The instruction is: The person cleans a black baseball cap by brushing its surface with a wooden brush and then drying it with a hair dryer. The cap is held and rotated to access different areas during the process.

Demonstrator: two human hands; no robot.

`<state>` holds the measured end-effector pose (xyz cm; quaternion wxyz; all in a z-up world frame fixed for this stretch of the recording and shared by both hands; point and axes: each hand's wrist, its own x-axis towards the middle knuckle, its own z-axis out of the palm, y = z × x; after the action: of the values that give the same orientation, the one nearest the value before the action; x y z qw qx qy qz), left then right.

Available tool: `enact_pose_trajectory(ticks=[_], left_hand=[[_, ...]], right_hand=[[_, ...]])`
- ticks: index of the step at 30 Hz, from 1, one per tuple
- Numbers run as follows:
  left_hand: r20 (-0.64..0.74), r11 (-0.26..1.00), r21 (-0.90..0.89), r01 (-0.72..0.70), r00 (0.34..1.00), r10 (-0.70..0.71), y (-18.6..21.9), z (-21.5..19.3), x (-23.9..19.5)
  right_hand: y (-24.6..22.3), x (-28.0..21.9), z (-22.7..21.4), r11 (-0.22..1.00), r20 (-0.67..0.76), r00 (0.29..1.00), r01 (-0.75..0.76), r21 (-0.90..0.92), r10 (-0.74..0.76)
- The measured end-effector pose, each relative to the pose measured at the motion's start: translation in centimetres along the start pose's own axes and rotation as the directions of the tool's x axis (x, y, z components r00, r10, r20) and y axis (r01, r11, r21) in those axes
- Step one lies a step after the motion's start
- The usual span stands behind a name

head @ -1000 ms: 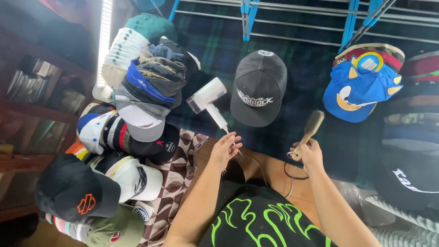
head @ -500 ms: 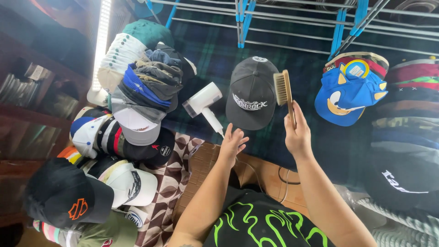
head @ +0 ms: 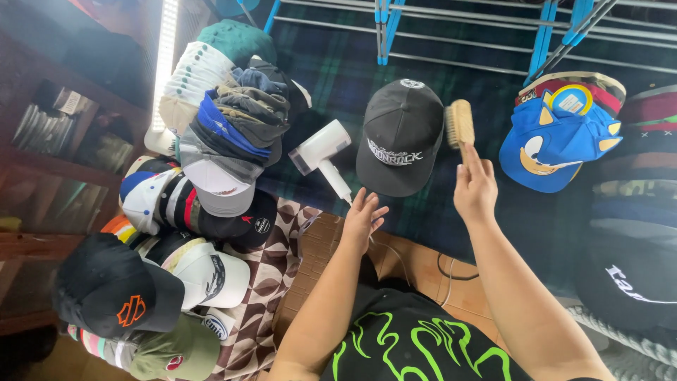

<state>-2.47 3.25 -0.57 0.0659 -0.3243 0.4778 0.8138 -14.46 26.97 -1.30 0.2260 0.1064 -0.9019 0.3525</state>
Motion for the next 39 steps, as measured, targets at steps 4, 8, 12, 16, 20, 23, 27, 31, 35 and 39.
enact_pose_trajectory(ticks=[4, 8, 12, 16, 20, 23, 27, 31, 35, 39], left_hand=[[0.010, 0.999, -0.041, 0.002, 1.000, -0.001, 0.1, -0.2, 0.1], [-0.015, 0.988, -0.146, 0.047, 0.999, -0.050, 0.5, 0.3, -0.2], [-0.003, 0.979, -0.190, 0.066, 0.998, -0.068, 0.1, -0.3, 0.9], [-0.020, 0.968, -0.241, 0.067, 0.997, -0.074, 0.4, 0.2, 0.9], [-0.028, 0.973, -0.222, 0.061, 0.997, -0.069, 0.2, -0.4, 1.4], [-0.068, 0.982, -0.170, 0.078, 0.994, -0.091, 0.5, 0.0, 1.1], [-0.080, 0.989, -0.118, 0.093, 0.992, -0.102, 1.2, -0.1, 0.8], [-0.078, 0.990, -0.111, 0.091, 0.992, -0.100, 1.7, -0.3, 0.4], [-0.100, 0.990, -0.123, 0.067, 0.992, -0.080, 1.1, -0.6, 1.3], [-0.088, 0.989, -0.135, 0.063, 0.993, -0.076, 1.7, 0.0, 0.8]], right_hand=[[-2.2, 0.2, -0.2, 0.997, 0.042, 0.997, 0.057, 0.054, -0.059], [0.0, 1.2, 0.0, 0.999, -0.028, 0.999, 0.027, -0.035, -0.028], [-4.5, 2.4, -1.7, 0.981, 0.110, 0.979, 0.158, 0.114, -0.171], [-1.2, 2.8, -1.7, 0.996, 0.076, 0.996, 0.038, 0.079, -0.044], [-3.0, 1.5, -1.5, 0.897, 0.146, 0.951, -0.307, 0.319, 0.274], [-4.7, -0.6, -0.5, 0.682, 0.251, 0.843, -0.533, 0.500, 0.476], [-2.3, -2.9, 2.6, 0.465, 0.342, 0.652, -0.739, 0.487, 0.677], [-4.0, -2.4, 1.5, 0.476, 0.259, 0.692, -0.675, 0.563, 0.674], [-4.4, -4.0, 3.6, 0.461, 0.290, 0.723, -0.645, 0.610, 0.627], [-1.8, -6.6, 6.8, 0.305, 0.325, 0.579, -0.734, 0.607, 0.747]])
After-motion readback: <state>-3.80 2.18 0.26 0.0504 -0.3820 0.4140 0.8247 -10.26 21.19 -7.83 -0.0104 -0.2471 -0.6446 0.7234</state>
